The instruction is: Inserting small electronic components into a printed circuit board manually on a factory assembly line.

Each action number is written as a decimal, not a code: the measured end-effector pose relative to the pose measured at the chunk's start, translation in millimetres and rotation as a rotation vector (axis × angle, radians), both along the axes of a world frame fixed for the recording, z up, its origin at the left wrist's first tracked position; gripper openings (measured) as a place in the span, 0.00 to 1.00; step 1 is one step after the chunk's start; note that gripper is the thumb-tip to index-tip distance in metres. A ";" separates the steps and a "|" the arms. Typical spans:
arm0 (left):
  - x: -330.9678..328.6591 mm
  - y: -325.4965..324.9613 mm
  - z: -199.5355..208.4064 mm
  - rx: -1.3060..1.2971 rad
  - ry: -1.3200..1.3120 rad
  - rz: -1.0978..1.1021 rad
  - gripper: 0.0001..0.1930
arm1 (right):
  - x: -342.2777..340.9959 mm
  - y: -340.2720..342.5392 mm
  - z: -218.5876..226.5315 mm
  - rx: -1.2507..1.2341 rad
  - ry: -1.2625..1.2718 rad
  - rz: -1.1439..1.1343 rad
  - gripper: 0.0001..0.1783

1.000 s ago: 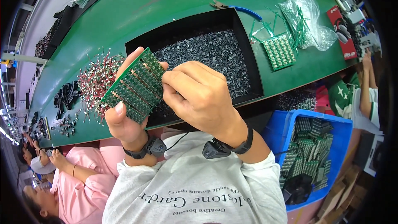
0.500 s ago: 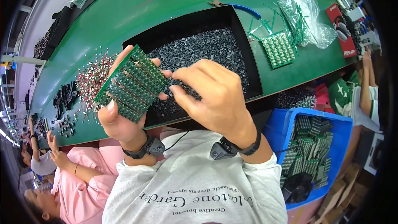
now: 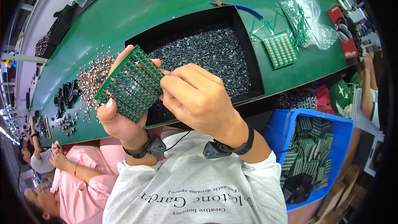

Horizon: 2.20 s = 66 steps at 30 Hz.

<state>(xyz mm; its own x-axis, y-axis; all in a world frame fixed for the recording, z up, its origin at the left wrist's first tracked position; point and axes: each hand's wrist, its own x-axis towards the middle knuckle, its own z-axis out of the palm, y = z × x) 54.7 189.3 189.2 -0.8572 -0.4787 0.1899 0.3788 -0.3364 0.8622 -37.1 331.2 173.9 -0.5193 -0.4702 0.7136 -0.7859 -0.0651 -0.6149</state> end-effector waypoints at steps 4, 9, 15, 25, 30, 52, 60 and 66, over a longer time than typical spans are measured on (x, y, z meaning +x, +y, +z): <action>1.0 -2.3 0.6 -0.032 -0.014 -0.036 0.52 | -2.1 3.5 -2.5 -0.040 0.012 0.021 0.13; 1.7 -4.8 2.6 -0.049 -0.019 -0.079 0.54 | -13.3 21.4 2.7 0.041 -0.030 -0.068 0.11; 2.5 -3.5 2.5 -0.055 -0.026 -0.057 0.54 | -3.1 12.2 7.1 0.079 -0.095 -0.029 0.14; 2.2 -1.5 4.0 -0.077 -0.050 -0.048 0.53 | -4.3 8.5 4.0 0.107 -0.090 0.000 0.12; 1.8 1.4 5.5 -0.096 -0.067 -0.057 0.52 | -6.7 9.9 4.4 0.119 -0.114 0.025 0.11; 1.6 24.8 15.0 -0.259 -0.275 0.020 0.52 | -8.7 -11.6 16.8 -0.201 -0.002 -0.070 0.14; 2.9 24.9 12.4 -0.312 -0.257 0.007 0.52 | -3.2 -6.6 16.6 -0.157 -0.005 -0.086 0.14; 5.4 26.8 11.2 -0.316 -0.256 0.006 0.53 | -5.4 -5.1 15.0 -0.189 0.035 -0.066 0.13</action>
<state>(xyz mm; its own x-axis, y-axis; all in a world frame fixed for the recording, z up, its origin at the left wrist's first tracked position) 60.1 216.1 200.4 -0.8932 -0.4362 0.1092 0.1394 -0.0377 0.9895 -42.6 326.0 188.9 -0.5184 -0.2916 0.8039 -0.8128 -0.1242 -0.5692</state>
